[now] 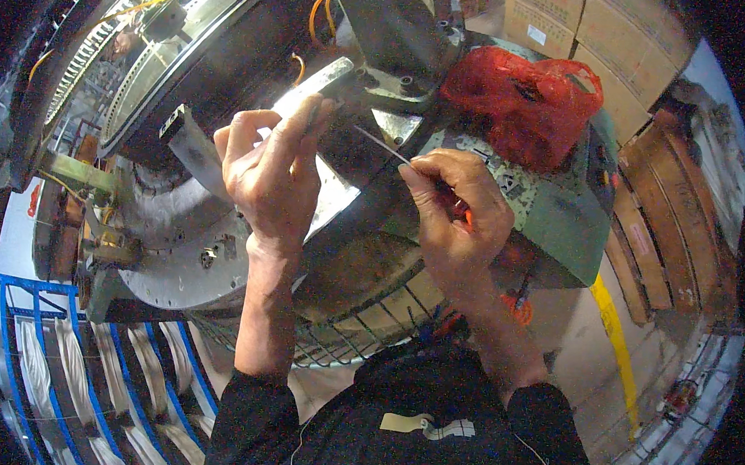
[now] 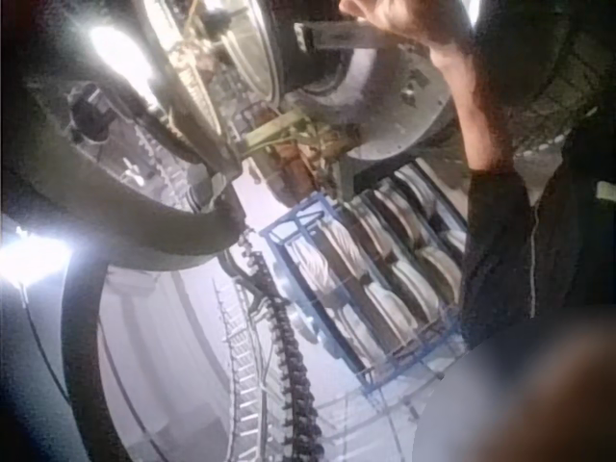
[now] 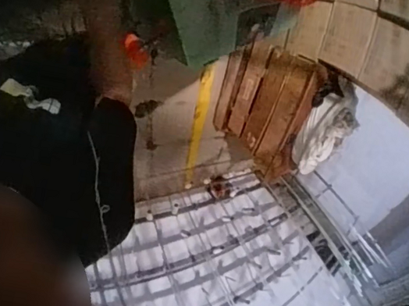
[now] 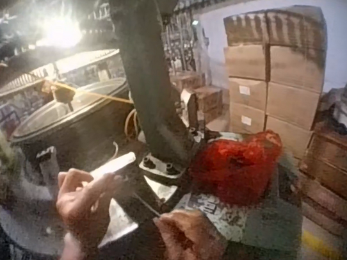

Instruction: The person uses a screwdriver to tighten screws on a metal bracket attached to a large cylindrical machine. They repeatedly insert screws and turn the screwdriver to secure the bracket in place.

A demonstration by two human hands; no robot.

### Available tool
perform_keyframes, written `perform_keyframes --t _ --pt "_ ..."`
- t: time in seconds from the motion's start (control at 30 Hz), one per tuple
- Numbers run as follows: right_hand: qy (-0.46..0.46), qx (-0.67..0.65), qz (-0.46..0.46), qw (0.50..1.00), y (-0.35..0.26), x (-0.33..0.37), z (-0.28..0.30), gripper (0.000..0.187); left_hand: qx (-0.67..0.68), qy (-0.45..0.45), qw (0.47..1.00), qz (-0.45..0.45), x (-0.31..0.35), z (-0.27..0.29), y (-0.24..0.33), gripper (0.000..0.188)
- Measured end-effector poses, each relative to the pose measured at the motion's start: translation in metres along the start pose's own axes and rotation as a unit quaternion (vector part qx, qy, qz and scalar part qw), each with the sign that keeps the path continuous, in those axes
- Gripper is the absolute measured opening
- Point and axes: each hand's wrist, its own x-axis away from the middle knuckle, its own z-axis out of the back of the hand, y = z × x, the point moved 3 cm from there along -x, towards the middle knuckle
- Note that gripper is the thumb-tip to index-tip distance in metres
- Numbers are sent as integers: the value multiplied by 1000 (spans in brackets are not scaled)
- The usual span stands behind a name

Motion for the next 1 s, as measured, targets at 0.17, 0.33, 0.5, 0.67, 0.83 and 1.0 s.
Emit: perform_keyframes --t 0.17,0.33,0.5,0.67,0.83,1.0 --pt "12 -8 29 999 1 -1 0 13 4 5 1000 5 0 -1 0 24" --pt "19 -72 -76 994 11 3 -1 11 -6 -8 1000 -5 -1 1 -1 30" --pt "29 -142 -190 971 25 10 -6 8 3 6 1000 -3 2 0 -2 28" --pt "35 -194 -255 947 35 17 -10 7 8 59 998 1 6 -2 0 24" --pt "40 -184 -229 955 36 19 -11 8 -19 86 995 36 13 -3 6 24" --pt "31 -152 -181 971 29 20 -10 10 12 122 988 88 18 -12 9 26"
